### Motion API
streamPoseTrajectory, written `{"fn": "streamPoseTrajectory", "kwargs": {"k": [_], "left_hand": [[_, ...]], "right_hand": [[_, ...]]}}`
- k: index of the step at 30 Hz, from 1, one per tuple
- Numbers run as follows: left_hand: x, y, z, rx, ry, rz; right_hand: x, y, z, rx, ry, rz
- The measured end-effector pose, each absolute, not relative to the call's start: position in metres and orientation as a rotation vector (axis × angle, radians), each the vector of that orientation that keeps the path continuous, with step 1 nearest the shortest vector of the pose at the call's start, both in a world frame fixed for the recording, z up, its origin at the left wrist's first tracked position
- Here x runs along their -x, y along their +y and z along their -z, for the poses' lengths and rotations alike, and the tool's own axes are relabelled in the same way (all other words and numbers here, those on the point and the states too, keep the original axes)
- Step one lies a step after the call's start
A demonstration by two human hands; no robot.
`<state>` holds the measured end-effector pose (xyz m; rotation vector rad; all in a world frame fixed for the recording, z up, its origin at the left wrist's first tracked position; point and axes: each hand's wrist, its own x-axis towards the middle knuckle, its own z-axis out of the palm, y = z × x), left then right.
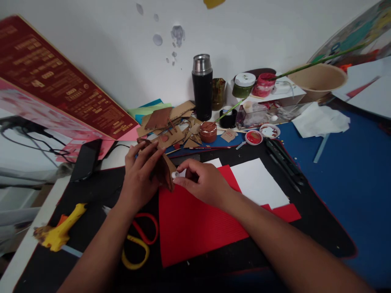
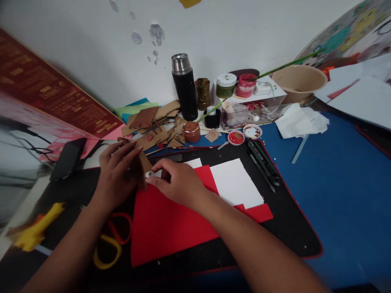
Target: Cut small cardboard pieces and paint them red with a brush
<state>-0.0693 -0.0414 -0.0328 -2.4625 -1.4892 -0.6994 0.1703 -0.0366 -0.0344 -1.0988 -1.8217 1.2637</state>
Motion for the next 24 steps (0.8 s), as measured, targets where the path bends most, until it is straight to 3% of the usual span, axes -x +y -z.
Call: {"fn": "streamPoseTrajectory", "kwargs": {"k": [15, 24], "left_hand": [[0.07, -0.042, 0.031, 2.428, -1.52, 0.719], [0.072, -0.042, 0.03, 2.418, -1.562, 0.762]], "right_hand": [[-0.178, -0.032, 0.027, 1.143, -1.879, -1.437], [-0.18, -0.035, 0.024, 1.205, -2.127, -1.164]]}}
